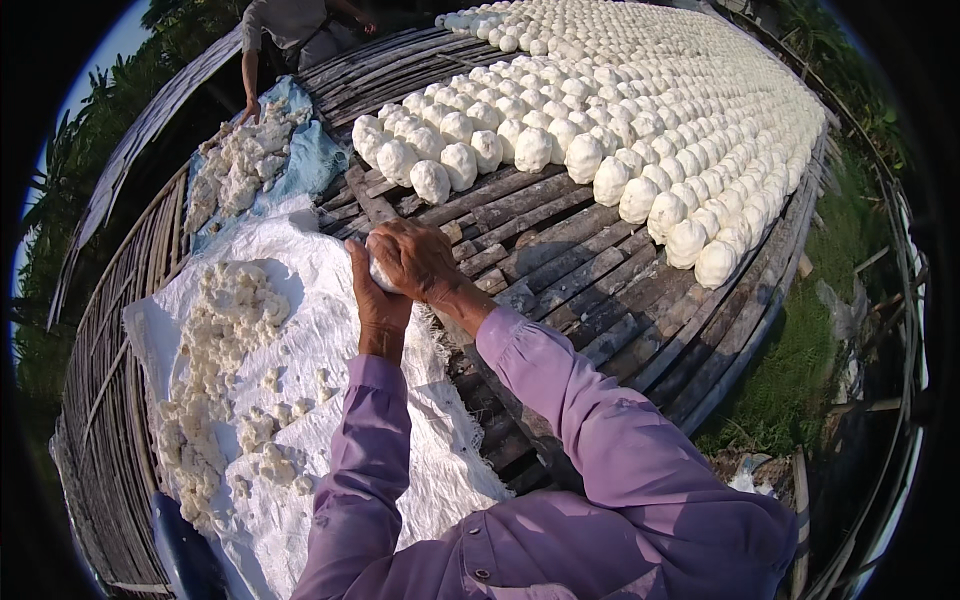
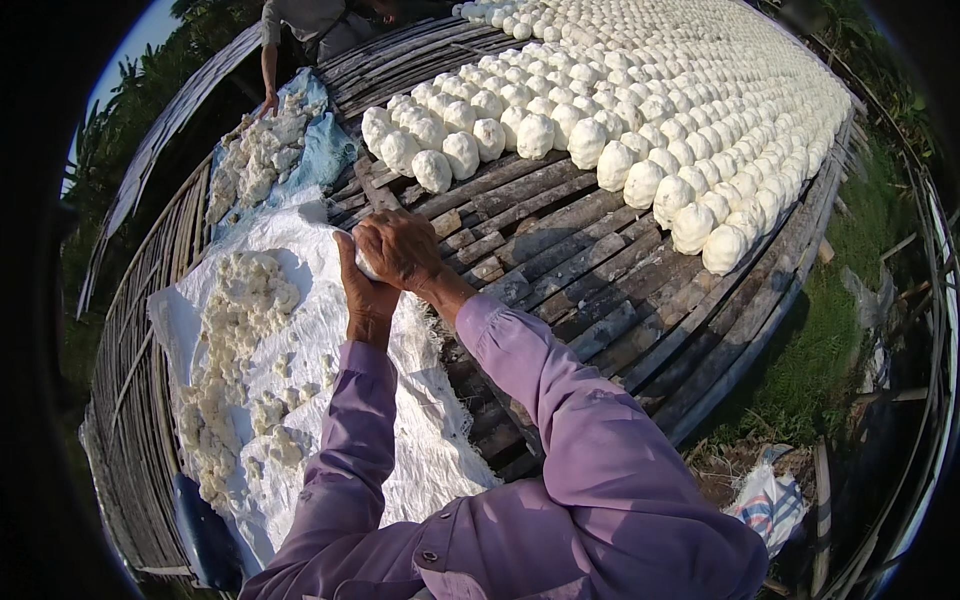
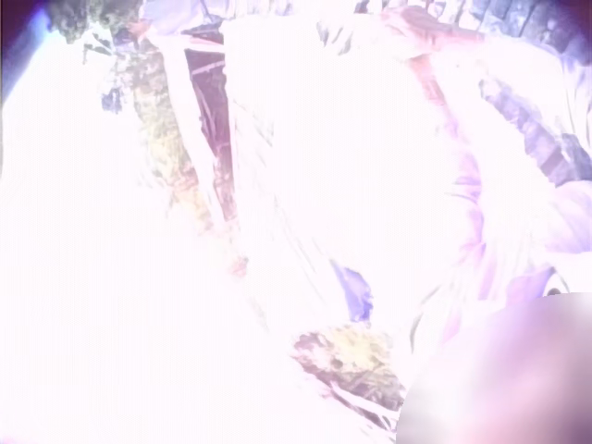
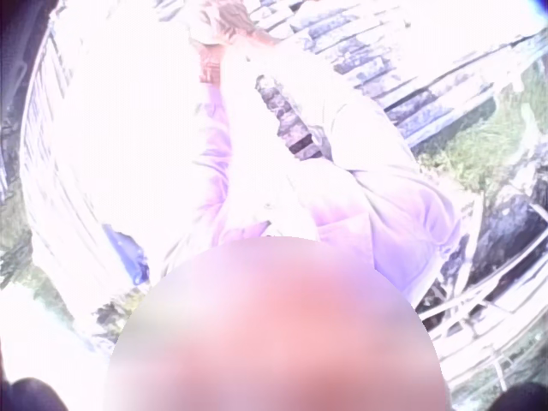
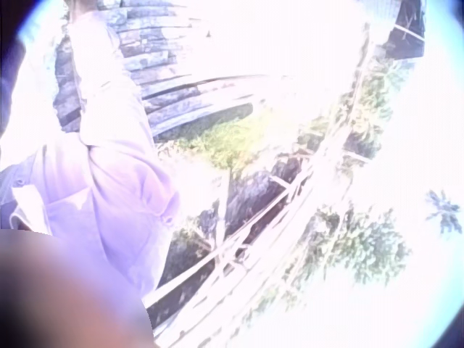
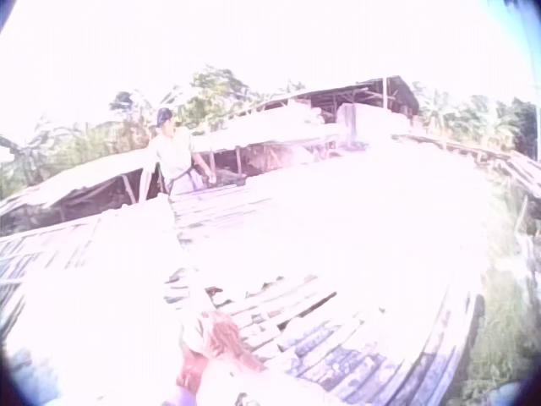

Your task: The person repeatedly scoops portions of white dough from a pile on a white sack, rolls them into uniform balls between both hands, and places them in neat rows on a bamboo rack. The process continues throughout the clip with consistent hand motions and placement.

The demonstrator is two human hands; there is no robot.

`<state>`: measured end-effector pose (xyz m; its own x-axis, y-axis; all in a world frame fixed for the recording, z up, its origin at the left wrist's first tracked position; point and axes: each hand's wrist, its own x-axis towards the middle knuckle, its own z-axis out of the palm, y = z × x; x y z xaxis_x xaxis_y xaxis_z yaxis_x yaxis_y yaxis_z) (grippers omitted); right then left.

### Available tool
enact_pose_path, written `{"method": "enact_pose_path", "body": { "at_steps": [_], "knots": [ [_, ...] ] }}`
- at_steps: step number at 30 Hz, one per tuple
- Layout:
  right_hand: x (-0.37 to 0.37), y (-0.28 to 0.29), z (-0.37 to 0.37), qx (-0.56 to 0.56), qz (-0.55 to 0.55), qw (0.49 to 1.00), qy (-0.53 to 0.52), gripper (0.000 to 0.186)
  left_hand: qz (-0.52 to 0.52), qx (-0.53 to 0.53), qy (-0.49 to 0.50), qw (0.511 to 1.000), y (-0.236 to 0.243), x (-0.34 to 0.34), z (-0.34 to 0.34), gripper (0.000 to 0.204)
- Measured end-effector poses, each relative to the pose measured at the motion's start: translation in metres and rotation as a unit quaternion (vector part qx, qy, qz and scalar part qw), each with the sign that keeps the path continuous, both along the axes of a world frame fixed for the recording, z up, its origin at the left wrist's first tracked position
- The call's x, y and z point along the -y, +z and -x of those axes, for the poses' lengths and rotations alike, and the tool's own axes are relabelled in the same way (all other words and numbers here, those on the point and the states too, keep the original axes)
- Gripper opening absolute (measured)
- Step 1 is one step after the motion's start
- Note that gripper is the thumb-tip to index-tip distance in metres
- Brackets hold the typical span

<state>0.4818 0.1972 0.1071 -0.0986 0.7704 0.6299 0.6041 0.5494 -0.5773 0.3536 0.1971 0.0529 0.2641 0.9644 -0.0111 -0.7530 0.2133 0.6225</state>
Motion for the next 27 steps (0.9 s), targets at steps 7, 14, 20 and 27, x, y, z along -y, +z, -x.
{"method": "enact_pose_path", "body": {
  "at_steps": [7,14,20,27],
  "knots": [
    [-0.019,-0.019,-0.014,-0.106,-0.162,0.981,0.001,0.05,0.047,0.082,-0.016,0.995,-0.022,-0.027,-0.011,0.103],
    [-0.03,-0.016,-0.028,0.068,-0.148,0.984,-0.069,0.046,0.05,0.048,0.016,0.997,-0.018,-0.032,-0.04,0.09],
    [-0.049,-0.032,-0.043,-0.316,0.066,0.943,-0.082,0.066,0.122,0.002,-0.007,0.993,-0.016,-0.045,-0.041,0.115],
    [-0.043,-0.031,-0.049,-0.16,-0.002,0.985,-0.068,0.057,0.133,0.054,0.021,0.989,-0.021,-0.064,-0.058,0.091]
  ]
}}
